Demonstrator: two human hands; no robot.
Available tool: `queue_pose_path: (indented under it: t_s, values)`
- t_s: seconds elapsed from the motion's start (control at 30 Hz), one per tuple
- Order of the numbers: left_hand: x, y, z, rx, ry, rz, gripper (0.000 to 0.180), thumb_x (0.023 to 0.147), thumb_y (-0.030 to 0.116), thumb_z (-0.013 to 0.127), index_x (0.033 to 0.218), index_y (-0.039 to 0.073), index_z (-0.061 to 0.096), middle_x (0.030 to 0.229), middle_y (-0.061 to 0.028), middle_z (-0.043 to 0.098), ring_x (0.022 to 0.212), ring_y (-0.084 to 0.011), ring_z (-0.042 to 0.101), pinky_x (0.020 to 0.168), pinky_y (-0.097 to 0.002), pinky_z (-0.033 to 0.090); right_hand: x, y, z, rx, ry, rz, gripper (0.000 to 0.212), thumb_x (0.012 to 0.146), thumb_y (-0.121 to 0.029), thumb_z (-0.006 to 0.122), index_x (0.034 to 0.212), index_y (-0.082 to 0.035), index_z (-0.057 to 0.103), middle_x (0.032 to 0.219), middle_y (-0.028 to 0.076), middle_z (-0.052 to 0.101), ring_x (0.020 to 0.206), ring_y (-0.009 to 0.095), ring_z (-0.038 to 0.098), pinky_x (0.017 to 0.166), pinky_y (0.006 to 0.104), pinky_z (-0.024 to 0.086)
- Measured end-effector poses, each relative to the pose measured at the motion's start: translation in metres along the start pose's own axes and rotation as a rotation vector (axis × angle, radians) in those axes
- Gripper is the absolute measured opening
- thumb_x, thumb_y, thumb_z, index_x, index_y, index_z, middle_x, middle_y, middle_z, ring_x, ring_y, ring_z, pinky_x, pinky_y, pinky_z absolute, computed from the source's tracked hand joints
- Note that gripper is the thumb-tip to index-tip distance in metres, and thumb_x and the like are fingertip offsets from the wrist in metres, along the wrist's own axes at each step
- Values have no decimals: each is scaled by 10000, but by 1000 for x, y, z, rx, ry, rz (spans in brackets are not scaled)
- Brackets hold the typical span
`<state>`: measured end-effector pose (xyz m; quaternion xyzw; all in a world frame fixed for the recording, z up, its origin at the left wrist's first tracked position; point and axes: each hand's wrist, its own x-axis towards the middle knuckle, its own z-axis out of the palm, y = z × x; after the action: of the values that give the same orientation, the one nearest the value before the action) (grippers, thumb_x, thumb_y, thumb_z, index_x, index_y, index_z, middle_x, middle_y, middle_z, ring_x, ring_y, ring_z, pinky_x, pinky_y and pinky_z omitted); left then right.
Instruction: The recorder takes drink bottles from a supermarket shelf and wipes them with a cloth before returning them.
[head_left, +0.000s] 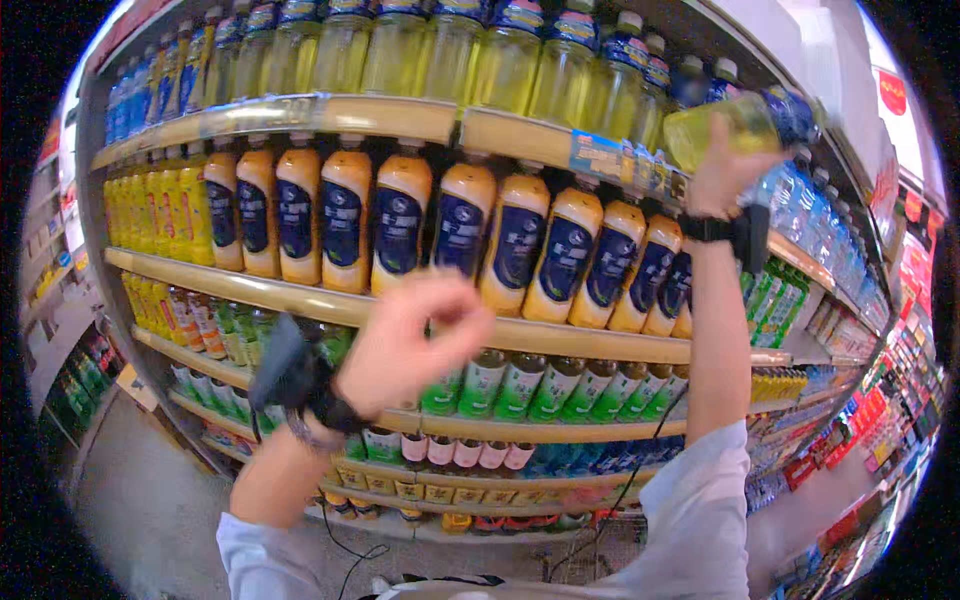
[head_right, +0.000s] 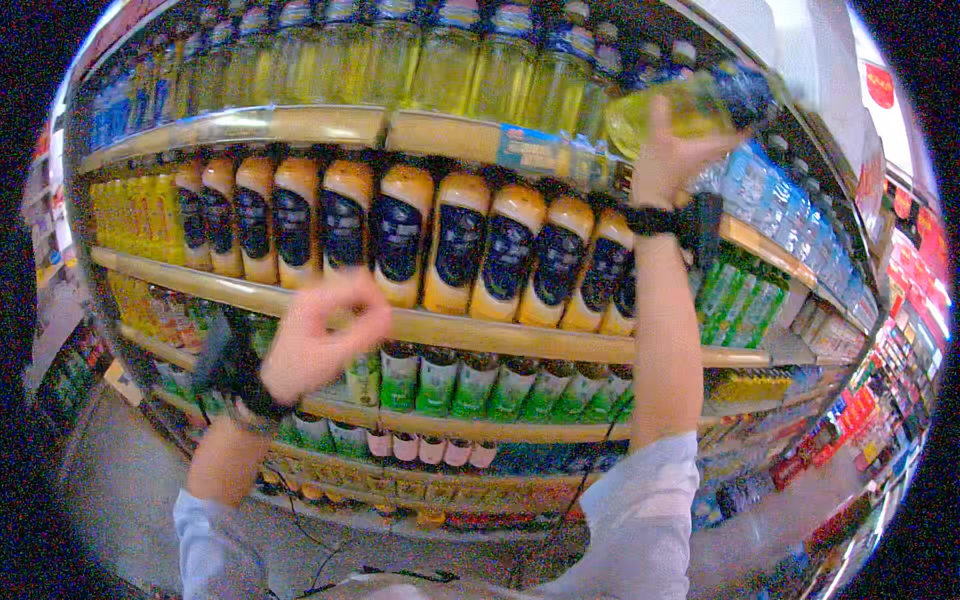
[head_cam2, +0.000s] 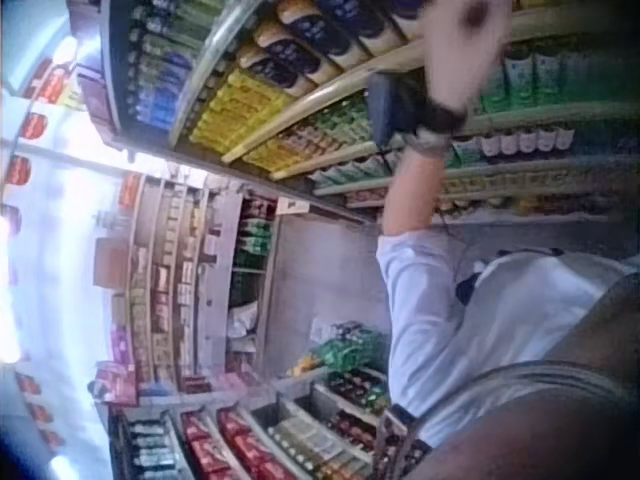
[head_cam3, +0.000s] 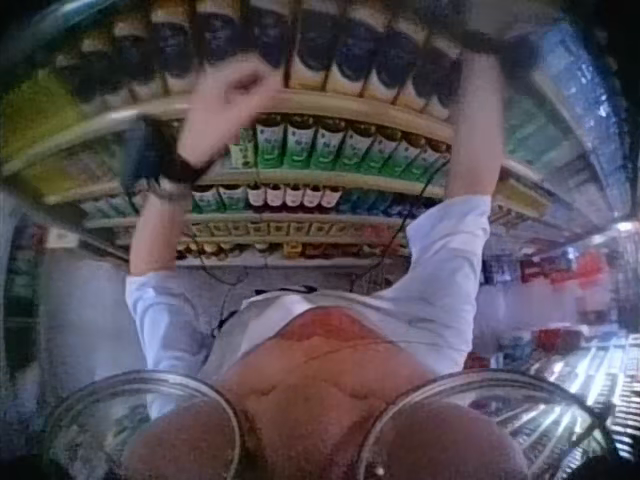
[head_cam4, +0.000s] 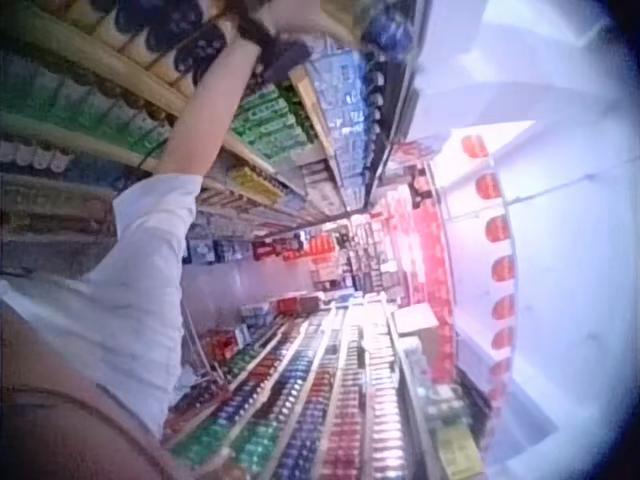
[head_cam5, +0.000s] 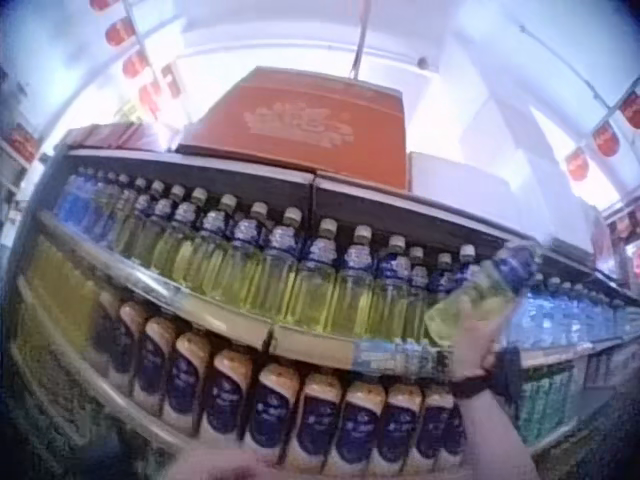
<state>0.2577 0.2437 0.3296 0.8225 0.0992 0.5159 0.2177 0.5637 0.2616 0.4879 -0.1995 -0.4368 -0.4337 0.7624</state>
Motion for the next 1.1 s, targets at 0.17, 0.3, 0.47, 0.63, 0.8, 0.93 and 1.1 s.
queue_pose_path:
  t_s: [0.17, 0.3, 0.47, 0.63, 0.8, 0.93, 1.1]
  values:
    - [-115, -14, 21, 196, -334, -310, 193, 722, 254, 577, 741, 63, 578, 703, -83, 576, 656, -247, 566, 569, -302, 443, -7, -59, -90, 431, -184, 430, 555, 724, -123, 575, 1187, -30, 283, 1098, 96, 425, 1009, 194, 434, 855, 312, 378]
    - [-205, -25, 19, 140, -320, -636, 224, 730, 288, 577, 763, 68, 592, 693, -70, 596, 660, -192, 589, 573, -278, 450, -88, -102, -193, 297, -364, 820, 530, 738, -165, 520, 1196, -18, 299, 1097, 101, 440, 957, 216, 472, 829, 323, 390]
    - [-253, -14, 41, -254, -5, -1045, 165, 769, 154, 555, 797, -8, 572, 706, -37, 579, 693, -96, 542, 622, -227, 430, -186, -149, -289, 209, -553, 1119, 659, 622, -44, 607, 1202, -30, 294, 1103, 81, 442, 989, 205, 452, 860, 342, 372]
    - [-312, 3, 71, -311, 411, -1077, 134, 781, 113, 537, 793, -18, 563, 731, -45, 576, 694, -98, 528, 647, -226, 418, -254, -172, -327, 418, -520, 1605, 755, 563, -109, 692, 1210, -28, 311, 1154, 62, 416, 1048, 181, 420, 890, 342, 346]
    - [-327, 6, 89, -110, 329, -1188, 149, 780, 126, 544, 809, -18, 564, 707, -32, 578, 639, -82, 527, 586, -211, 423, -242, -174, -336, 477, -956, 1647, 773, 561, -108, 724, 1206, -14, 309, 1142, 54, 423, 1052, 161, 411, 895, 332, 341]
    - [-307, 12, 99, -68, 320, -1161, 180, 778, 158, 561, 840, -10, 572, 705, -27, 580, 644, -81, 531, 565, -207, 425, -254, -163, -332, 647, -1105, 1712, 845, 529, -148, 753, 1217, 2, 286, 1148, 72, 423, 1066, 168, 397, 922, 333, 302]
    - [-299, 25, 115, -88, 313, -1197, 210, 786, 179, 554, 870, -13, 573, 745, -46, 593, 691, -88, 544, 584, -217, 430, -301, -179, -308, 710, -1377, 1568, 872, 521, -138, 752, 1228, 25, 268, 1165, 92, 416, 1096, 174, 374, 944, 324, 272]
